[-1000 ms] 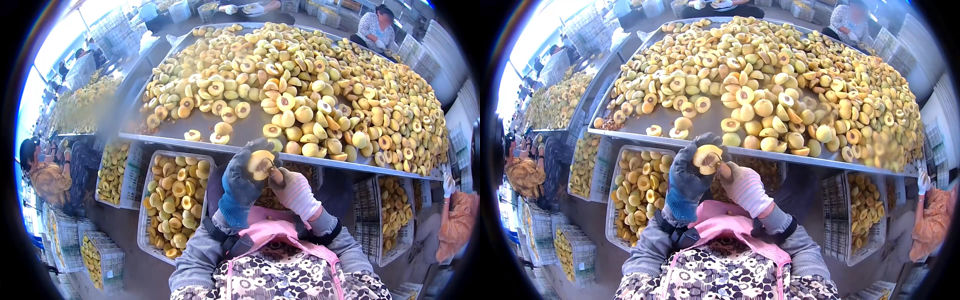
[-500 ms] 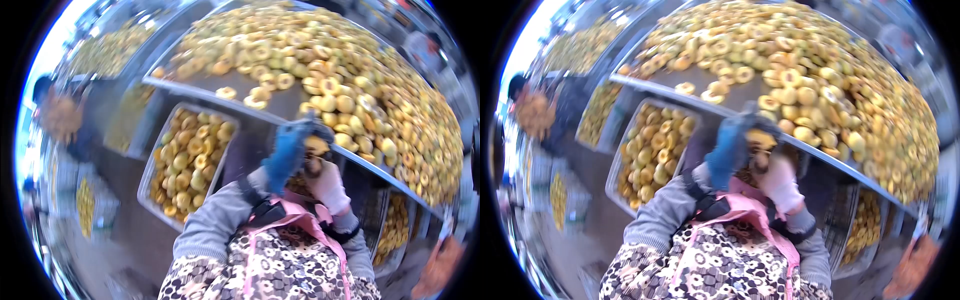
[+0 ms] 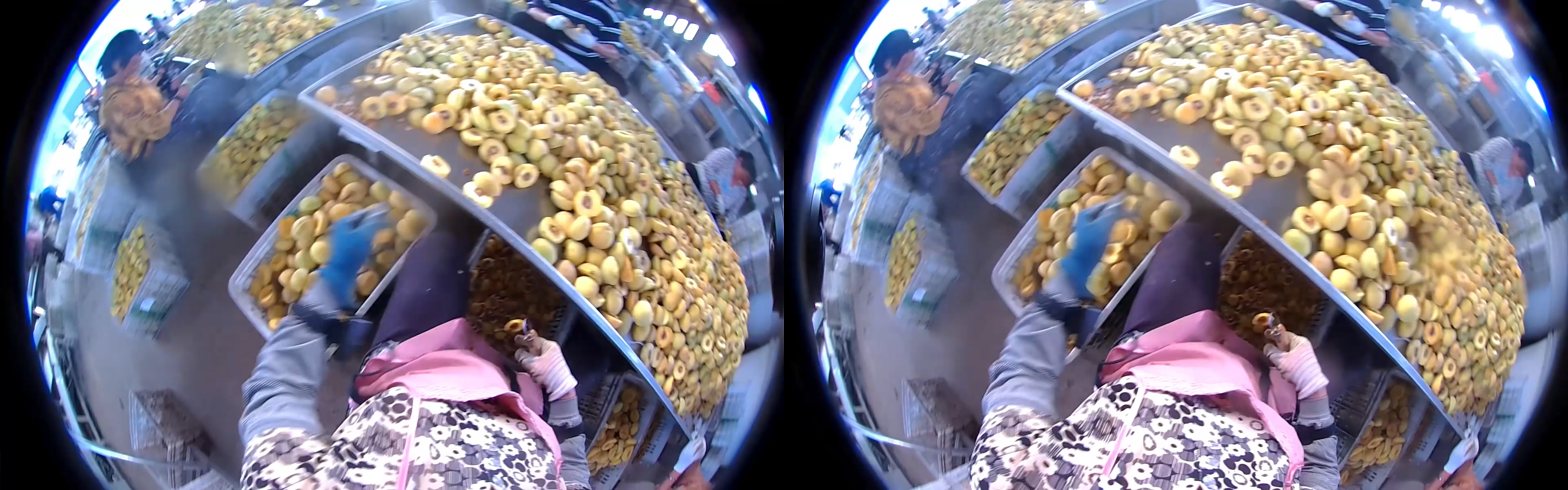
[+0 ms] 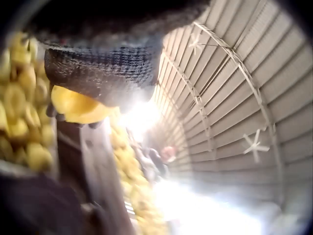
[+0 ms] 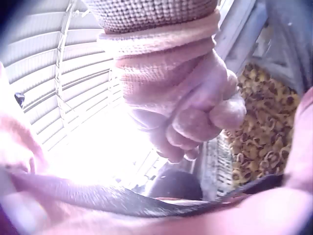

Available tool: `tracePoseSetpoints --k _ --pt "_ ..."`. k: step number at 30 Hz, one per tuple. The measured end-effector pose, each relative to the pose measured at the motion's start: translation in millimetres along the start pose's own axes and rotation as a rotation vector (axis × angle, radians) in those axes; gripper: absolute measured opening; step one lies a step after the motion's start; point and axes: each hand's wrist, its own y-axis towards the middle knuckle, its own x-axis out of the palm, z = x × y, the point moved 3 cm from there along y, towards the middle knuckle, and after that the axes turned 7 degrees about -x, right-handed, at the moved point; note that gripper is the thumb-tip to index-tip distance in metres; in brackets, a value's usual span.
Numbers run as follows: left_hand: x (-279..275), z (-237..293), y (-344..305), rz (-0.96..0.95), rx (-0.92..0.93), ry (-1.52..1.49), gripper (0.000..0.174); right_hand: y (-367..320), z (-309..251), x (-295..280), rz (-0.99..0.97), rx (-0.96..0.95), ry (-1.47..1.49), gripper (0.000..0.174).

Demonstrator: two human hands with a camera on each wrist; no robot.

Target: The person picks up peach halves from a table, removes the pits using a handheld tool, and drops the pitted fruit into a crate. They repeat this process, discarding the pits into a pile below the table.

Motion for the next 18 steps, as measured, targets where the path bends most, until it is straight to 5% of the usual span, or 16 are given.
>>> tracePoseSetpoints --k 1,2,4,5,9,12,13,14,15,17,18 --pt "-29.7 -42.2 18.2 -0.071 -0.280 0.165 0.032 -6.8 2.5 -7.5 0.066 0.083 -0.160 0.028" --pt "-61.8 -82.5 23.4 -0.078 -0.270 0.619 0.039 -9.8 14.7 -13.4 0.129 0.104 -0.177 0.026" --pt "-90.0 -87.5 11.4 0.137 -0.190 0.953 0.041 -11.1 21.3 -19.1 0.125 0.221 -0.209 0.030" --pt "-87.5 -92.3 17.3 0.142 -0.185 0.946 0.041 -9.2 17.7 -17.3 0.143 0.215 -0.221 0.034" --pt "-35.5 -45.9 52.3 0.356 0.438 0.693 0.035 3.1 24.5 -11.0 0.133 0.030 -0.176 0.037" --pt "27.8 -0.6 100.0 0.229 0.516 0.759 0.040 9.4 12.6 -1.5 0.111 0.005 -0.195 0.034" --pt "52.7 -1.0 117.6 0.322 0.635 0.741 0.036 11.0 22.4 -1.2 0.110 0.012 -0.190 0.030" --pt "76.0 6.0 144.8 -0.119 0.283 0.935 0.033 8.5 6.6 6.7 0.119 0.032 -0.029 0.027" --pt "94.4 -22.1 174.0 -0.159 0.305 0.955 0.033 16.2 3.0 6.5 0.062 -0.007 -0.199 0.025" --pt "124.5 -19.0 179.1 -0.073 0.283 1.191 0.045 7.4 -22.1 19.3 0.155 0.103 0.026 0.029" --pt "131.4 -11.3 189.4 -0.389 -0.054 1.160 0.051 11.6 -12.8 18.6 0.127 0.141 0.014 0.031"
